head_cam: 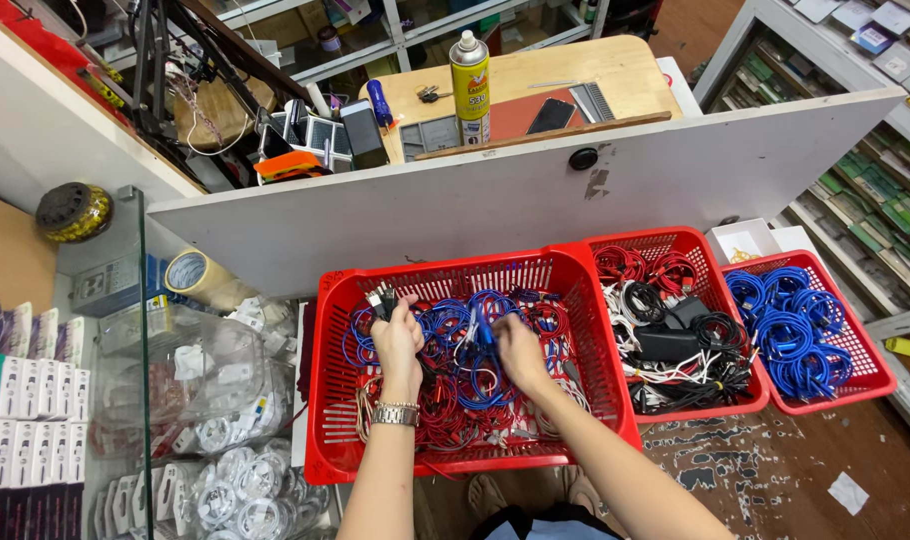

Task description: The person sorts tangled cables in red baskets, picking up individual cables, untangling them, and coiling them by hand. They handle white, blue, and black cables, placing the coiled cables back into the baskets.

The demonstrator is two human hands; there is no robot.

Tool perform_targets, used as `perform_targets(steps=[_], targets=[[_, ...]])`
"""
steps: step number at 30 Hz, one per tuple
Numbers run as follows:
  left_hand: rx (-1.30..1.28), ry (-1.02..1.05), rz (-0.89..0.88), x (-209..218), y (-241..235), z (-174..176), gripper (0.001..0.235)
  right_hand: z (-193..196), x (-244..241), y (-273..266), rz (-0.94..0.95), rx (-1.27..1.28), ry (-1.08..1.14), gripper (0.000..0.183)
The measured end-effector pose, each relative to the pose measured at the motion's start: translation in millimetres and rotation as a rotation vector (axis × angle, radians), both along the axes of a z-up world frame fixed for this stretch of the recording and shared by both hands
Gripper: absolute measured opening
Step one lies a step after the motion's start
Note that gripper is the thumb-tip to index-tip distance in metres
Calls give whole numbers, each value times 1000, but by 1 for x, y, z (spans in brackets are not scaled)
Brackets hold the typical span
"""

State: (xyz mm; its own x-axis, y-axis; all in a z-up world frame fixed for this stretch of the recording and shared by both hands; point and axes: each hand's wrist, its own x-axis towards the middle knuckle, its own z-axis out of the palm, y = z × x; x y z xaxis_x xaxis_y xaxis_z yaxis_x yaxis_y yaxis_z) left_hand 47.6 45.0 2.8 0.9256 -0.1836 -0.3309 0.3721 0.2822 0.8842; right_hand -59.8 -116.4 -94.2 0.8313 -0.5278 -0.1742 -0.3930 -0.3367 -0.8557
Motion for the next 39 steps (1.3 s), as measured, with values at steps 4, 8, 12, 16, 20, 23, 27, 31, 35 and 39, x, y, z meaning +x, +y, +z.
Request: perform_targets(steps=[4, 8, 12, 16, 20, 23, 27, 31, 35, 39], targets=[[15, 8, -39, -6, 7, -1, 26, -35, 4, -50, -7, -475, -84, 25], [12, 29, -72, -12, 10, -1, 25, -58, 16, -63, 13, -452, 284, 34], [9, 65, -56, -14, 16, -3, 24, -62, 37, -76, -8, -319, 347, 29], [17, 57, -88, -16, 11, -5, 22, -31, 33, -120, 110, -218, 302, 24], [-20, 42, -222, -22, -13, -1, 22, 34, 11, -154, 307, 154, 306, 16], [80, 24, -355, -31, -33, 5, 24, 78, 0, -159, 356, 225, 253, 14], [116, 39, -415, -44, -53, 12, 21, 114, -14, -153, 367, 359, 150, 18], [137, -36, -444, -50, -70, 13, 26, 131, -18, -137, 420, 446, 86, 18], [147, -60, -386, -46, -73, 12, 19, 138, -11, -111, 458, 259, -90, 18], [161, -54, -314, -39, -68, 12, 15, 137, -14, -89, 474, 53, -103, 16]])
